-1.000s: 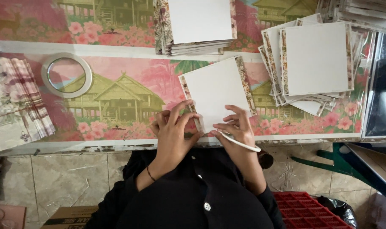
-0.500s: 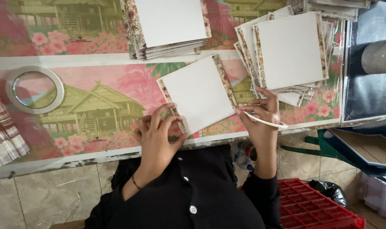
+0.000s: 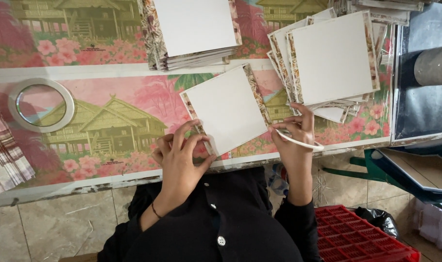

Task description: The person applies clear adhesive tape to the edges of small white paper sheets. They pick up a sheet, apply tape to the edges, and place it on a stack on the table.

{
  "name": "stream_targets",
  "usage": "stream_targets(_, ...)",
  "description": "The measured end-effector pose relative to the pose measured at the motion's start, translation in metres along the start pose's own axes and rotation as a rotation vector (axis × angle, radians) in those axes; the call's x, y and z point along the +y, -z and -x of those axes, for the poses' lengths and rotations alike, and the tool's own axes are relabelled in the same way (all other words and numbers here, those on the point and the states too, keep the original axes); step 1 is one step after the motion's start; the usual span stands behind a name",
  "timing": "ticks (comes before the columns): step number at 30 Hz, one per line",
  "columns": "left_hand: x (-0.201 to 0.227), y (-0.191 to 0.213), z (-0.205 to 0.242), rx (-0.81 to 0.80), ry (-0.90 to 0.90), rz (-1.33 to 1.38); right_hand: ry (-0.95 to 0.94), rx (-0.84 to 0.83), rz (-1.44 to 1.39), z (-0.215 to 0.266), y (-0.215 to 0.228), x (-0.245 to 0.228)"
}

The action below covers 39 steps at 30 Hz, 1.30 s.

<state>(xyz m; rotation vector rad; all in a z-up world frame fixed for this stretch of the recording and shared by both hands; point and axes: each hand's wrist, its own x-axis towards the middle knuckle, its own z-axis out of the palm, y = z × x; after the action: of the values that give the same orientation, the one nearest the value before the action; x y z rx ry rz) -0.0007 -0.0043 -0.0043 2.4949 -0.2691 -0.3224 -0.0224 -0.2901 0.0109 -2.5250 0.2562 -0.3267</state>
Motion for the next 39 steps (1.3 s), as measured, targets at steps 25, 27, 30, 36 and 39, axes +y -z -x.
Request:
stream_targets(25,-0.022,-0.019,-0.026,0.184,-0.131,-0.011,0.243,-0.178,-0.073,0.053,-0.076,-0.077)
stream_targets(27,-0.024,-0.015,-0.024,0.157,-0.132,-0.002,0.259,-0.173,-0.104,0.053,-0.071,-0.076)
stream_targets(30,-0.019,-0.002,-0.02,0.128,-0.159,0.031,0.299,-0.183,-0.168,0.053,-0.057,-0.078)
stream_targets(36,-0.014,-0.001,-0.022,0.132,-0.155,0.021,0.298,-0.075,-0.256,0.064,-0.05,-0.074)
stream_targets(39,-0.01,0.0,-0.02,0.112,-0.135,0.019,0.271,-0.03,-0.258,0.066,-0.054,-0.07)
